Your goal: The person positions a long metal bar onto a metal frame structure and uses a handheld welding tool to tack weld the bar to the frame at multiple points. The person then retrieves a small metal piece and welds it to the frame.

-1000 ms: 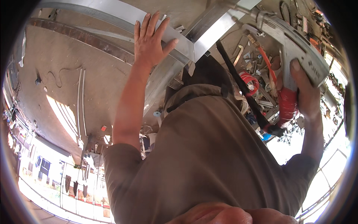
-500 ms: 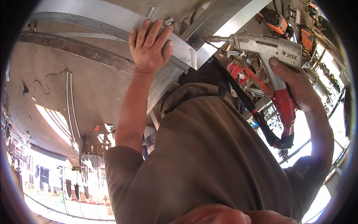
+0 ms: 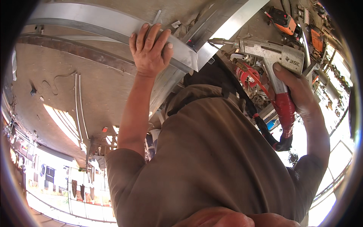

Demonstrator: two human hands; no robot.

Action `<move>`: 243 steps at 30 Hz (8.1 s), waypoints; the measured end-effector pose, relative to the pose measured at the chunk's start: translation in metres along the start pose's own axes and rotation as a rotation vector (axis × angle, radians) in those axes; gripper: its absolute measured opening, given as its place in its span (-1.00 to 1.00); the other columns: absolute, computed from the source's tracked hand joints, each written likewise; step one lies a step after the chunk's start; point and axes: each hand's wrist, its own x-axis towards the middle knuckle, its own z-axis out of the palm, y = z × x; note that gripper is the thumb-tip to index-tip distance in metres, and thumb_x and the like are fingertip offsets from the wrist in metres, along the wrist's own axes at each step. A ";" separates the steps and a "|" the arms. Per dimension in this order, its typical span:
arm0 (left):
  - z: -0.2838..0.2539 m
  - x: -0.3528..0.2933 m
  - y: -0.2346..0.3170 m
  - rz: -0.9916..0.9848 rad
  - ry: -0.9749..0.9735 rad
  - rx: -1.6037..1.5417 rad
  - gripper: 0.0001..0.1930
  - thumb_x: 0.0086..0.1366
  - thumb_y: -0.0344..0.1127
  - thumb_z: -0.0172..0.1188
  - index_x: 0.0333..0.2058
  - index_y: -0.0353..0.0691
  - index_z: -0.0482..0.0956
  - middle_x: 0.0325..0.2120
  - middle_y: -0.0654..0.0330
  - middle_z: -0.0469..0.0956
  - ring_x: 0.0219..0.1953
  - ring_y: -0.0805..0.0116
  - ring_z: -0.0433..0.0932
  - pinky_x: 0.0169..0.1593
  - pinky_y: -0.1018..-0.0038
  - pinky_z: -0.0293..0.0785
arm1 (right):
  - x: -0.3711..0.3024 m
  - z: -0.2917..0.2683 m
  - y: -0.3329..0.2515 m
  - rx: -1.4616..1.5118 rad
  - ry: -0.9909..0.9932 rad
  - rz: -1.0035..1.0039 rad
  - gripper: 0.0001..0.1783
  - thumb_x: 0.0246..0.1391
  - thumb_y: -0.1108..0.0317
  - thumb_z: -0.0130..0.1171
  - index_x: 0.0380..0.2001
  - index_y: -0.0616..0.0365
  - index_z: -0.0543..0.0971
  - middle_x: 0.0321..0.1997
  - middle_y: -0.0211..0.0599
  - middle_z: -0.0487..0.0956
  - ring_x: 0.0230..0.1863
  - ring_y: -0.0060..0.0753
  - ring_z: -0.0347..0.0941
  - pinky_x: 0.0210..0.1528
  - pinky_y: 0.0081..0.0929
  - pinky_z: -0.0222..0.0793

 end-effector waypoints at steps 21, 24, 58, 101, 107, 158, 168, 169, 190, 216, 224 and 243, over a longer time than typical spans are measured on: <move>-0.012 -0.011 0.084 0.047 -0.490 -0.071 -0.12 -0.13 0.16 0.61 0.17 -0.07 0.55 0.21 0.36 0.42 0.48 0.12 0.12 0.51 -0.32 -0.17 | -0.013 -0.035 0.078 0.349 -0.077 -0.160 -0.58 0.39 0.06 0.17 -0.12 0.30 0.61 -0.47 -0.17 0.64 -0.58 -0.40 0.55 -0.53 -0.46 0.44; -0.012 -0.011 0.081 0.062 -0.467 -0.080 -0.13 -0.15 0.16 0.62 0.15 -0.07 0.56 0.19 0.34 0.44 0.46 0.12 0.14 0.50 -0.33 -0.16 | -0.016 -0.033 0.087 0.315 -0.027 -0.172 -0.51 0.48 -0.01 -0.03 -0.23 0.23 0.62 -0.64 -0.26 0.57 -0.65 -0.44 0.49 -0.56 -0.51 0.39; -0.018 0.041 0.094 0.234 -0.339 -0.050 0.03 -0.34 0.38 0.53 0.24 0.21 0.60 0.01 0.53 0.59 0.21 0.41 0.41 0.50 -0.04 -0.01 | -0.051 -0.063 0.114 0.291 -0.107 -0.236 -0.53 0.43 0.00 0.11 -0.23 0.26 0.69 -0.46 -0.31 0.63 -0.47 -0.49 0.54 -0.35 -0.52 0.47; -0.026 0.066 0.077 0.232 -0.485 -0.040 -0.09 -0.21 0.27 0.52 0.27 0.48 0.55 0.07 0.60 0.60 0.24 0.48 0.43 0.57 0.06 -0.11 | -0.028 -0.025 0.137 0.186 -0.218 -0.357 -0.62 0.42 0.14 0.15 0.06 0.25 0.57 -0.17 -0.30 0.68 -0.40 -0.50 0.56 -0.33 -0.51 0.47; -0.035 0.076 0.084 0.212 -0.603 -0.011 -0.10 -0.12 0.35 0.47 0.30 0.41 0.53 0.09 0.54 0.62 0.26 0.45 0.43 0.59 0.03 -0.17 | -0.035 -0.029 0.141 0.238 -0.150 -0.320 -0.61 0.42 0.14 0.14 0.06 0.26 0.57 -0.17 -0.25 0.69 -0.39 -0.48 0.58 -0.32 -0.49 0.49; 0.046 0.158 0.104 0.256 -0.667 -0.307 -0.36 0.41 0.09 0.21 0.23 -0.31 0.45 0.13 -0.12 0.52 0.20 -0.18 0.47 0.29 0.00 0.34 | -0.067 0.020 0.203 0.427 0.002 -0.323 -0.59 0.35 0.23 0.30 0.11 0.27 0.56 -0.07 -0.29 0.68 -0.21 -0.51 0.59 -0.15 -0.45 0.56; -0.025 0.134 0.057 0.213 -0.471 -0.028 -0.49 0.34 0.05 0.30 0.14 -0.13 0.60 0.07 0.06 0.63 0.18 0.12 0.55 0.32 -0.03 0.32 | -0.061 -0.008 0.180 0.350 0.036 -0.333 -0.60 0.37 0.15 0.24 0.04 0.29 0.61 -0.26 -0.27 0.68 -0.31 -0.48 0.61 -0.26 -0.49 0.52; -0.032 0.130 0.042 0.194 -0.463 0.027 -0.48 0.34 0.06 0.31 0.15 -0.11 0.60 0.10 0.06 0.62 0.19 0.17 0.55 0.33 -0.06 0.31 | -0.061 -0.013 0.176 0.291 0.029 -0.307 -0.60 0.38 0.18 0.20 0.07 0.31 0.58 -0.19 -0.21 0.68 -0.30 -0.45 0.61 -0.25 -0.48 0.53; -0.058 0.107 -0.011 0.288 -0.409 0.091 -0.18 0.05 0.37 0.42 0.17 -0.04 0.57 0.18 0.35 0.52 0.38 0.23 0.34 0.46 -0.28 -0.05 | -0.080 -0.028 0.046 -0.086 0.081 -0.177 -0.53 0.40 0.08 0.08 0.01 0.35 0.58 -0.23 -0.17 0.67 -0.42 -0.47 0.57 -0.38 -0.51 0.46; -0.025 0.143 0.082 0.200 -1.085 0.124 -0.09 0.05 0.60 0.23 -0.05 -0.21 0.72 -0.14 0.07 0.72 0.02 0.17 0.65 0.28 0.10 0.26 | -0.068 -0.033 0.104 0.316 0.103 -0.363 -0.53 0.35 0.11 0.20 0.04 0.35 0.59 -0.23 -0.17 0.69 -0.39 -0.38 0.61 -0.31 -0.43 0.51; -0.025 0.150 0.087 0.177 -1.115 0.129 -0.07 0.04 0.60 0.24 0.02 -0.19 0.69 -0.10 0.09 0.71 0.06 0.17 0.63 0.27 0.11 0.27 | -0.068 -0.041 0.113 0.341 0.068 -0.379 -0.51 0.35 0.13 0.23 0.11 0.34 0.57 -0.16 -0.15 0.69 -0.37 -0.39 0.60 -0.28 -0.45 0.50; -0.027 0.135 0.070 0.328 -0.984 0.136 -0.07 0.07 0.57 0.28 0.12 -0.16 0.65 0.02 0.13 0.66 0.19 0.17 0.55 0.48 0.03 0.09 | -0.075 -0.036 0.131 0.380 0.097 -0.389 -0.55 0.36 0.10 0.19 0.00 0.34 0.62 -0.28 -0.18 0.69 -0.36 -0.41 0.60 -0.29 -0.48 0.47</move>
